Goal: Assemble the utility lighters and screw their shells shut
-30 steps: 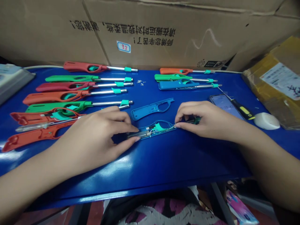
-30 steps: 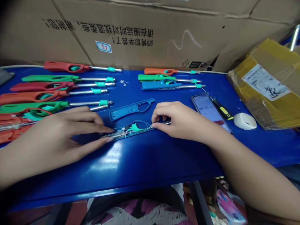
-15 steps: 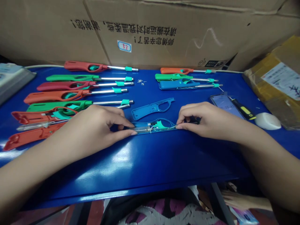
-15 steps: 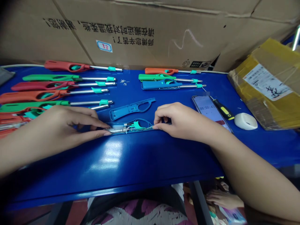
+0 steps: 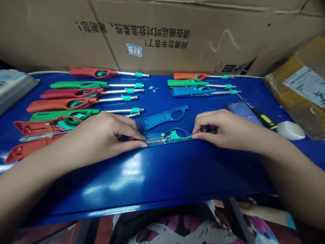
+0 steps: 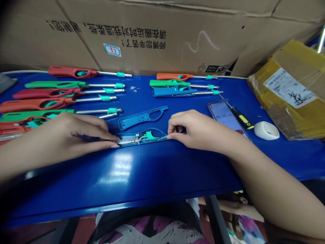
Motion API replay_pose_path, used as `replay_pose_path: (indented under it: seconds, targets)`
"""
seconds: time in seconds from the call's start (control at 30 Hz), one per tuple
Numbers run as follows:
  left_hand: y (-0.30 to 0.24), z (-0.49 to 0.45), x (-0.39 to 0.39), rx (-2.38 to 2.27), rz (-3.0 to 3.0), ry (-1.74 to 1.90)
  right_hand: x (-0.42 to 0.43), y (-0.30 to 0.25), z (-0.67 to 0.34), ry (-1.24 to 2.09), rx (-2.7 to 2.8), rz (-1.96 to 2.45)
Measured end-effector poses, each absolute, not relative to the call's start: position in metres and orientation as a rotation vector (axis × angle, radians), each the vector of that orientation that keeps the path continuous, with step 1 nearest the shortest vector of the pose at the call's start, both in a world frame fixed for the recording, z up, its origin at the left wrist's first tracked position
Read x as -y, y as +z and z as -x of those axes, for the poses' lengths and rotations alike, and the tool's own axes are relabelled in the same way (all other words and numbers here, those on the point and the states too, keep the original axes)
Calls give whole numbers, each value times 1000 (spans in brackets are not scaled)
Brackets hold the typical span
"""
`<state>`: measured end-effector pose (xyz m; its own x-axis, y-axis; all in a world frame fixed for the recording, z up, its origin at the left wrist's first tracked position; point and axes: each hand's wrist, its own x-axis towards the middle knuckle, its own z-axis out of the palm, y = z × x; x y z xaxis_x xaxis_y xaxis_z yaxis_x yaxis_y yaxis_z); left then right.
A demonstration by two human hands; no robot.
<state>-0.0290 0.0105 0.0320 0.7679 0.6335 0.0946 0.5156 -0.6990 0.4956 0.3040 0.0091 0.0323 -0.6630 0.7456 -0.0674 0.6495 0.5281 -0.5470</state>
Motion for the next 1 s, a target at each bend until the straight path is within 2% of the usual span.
replay_pose_path:
  seconds: [0.4, 0.63, 1.0]
  targets:
    - [28, 28, -22, -868, -2252, 321, -10, 33, -303, 837, 2583, 1198]
    - [34, 30, -15, -906, -2468, 268, -11, 31, -303, 835, 2587, 1207]
    - [23, 14, 0, -903, -2634, 470, -10, 36, -303, 828, 2610, 1175]
